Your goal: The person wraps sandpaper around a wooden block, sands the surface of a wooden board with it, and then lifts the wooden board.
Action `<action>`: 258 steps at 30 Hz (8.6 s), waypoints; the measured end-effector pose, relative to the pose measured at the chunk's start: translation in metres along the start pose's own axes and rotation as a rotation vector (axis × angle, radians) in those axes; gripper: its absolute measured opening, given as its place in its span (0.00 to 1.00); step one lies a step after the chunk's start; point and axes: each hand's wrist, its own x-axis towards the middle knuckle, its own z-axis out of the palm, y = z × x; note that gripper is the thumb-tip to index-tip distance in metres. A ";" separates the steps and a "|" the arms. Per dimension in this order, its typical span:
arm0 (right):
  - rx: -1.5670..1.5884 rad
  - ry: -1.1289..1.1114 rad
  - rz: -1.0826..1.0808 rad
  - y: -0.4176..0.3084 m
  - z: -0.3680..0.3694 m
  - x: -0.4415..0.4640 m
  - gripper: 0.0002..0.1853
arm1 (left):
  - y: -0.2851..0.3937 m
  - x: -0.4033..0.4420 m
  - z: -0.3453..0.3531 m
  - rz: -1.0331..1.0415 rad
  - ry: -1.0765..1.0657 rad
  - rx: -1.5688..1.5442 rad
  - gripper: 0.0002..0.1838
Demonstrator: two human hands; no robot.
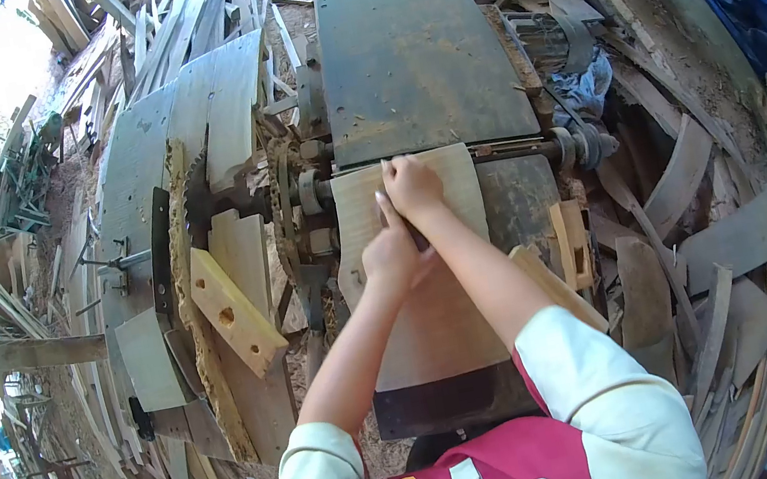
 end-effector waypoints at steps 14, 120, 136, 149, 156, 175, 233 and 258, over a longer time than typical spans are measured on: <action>-0.062 -0.012 0.013 0.016 -0.020 -0.075 0.18 | 0.010 -0.081 0.031 0.005 0.055 -0.026 0.60; -0.141 0.189 -0.035 0.075 -0.075 -0.237 0.17 | 0.041 -0.218 0.119 0.212 0.179 -0.060 0.60; -0.327 0.171 0.011 0.075 -0.065 -0.097 0.15 | 0.062 -0.087 0.068 0.186 0.050 -0.039 0.62; -0.137 0.194 -0.005 0.084 -0.043 0.074 0.16 | 0.083 0.065 0.015 0.166 0.098 -0.023 0.58; -0.138 0.145 -0.050 0.085 -0.060 -0.027 0.15 | 0.071 -0.027 0.050 0.209 0.134 -0.054 0.58; -0.254 0.187 -0.034 0.063 -0.064 -0.219 0.15 | 0.029 -0.204 0.091 0.218 0.025 -0.061 0.62; -0.111 0.054 0.038 -0.004 0.007 -0.025 0.15 | -0.008 -0.031 0.006 -0.023 0.050 -0.061 0.59; -0.095 -0.025 -0.041 -0.004 -0.007 -0.173 0.16 | -0.029 -0.176 0.063 0.001 0.174 -0.112 0.58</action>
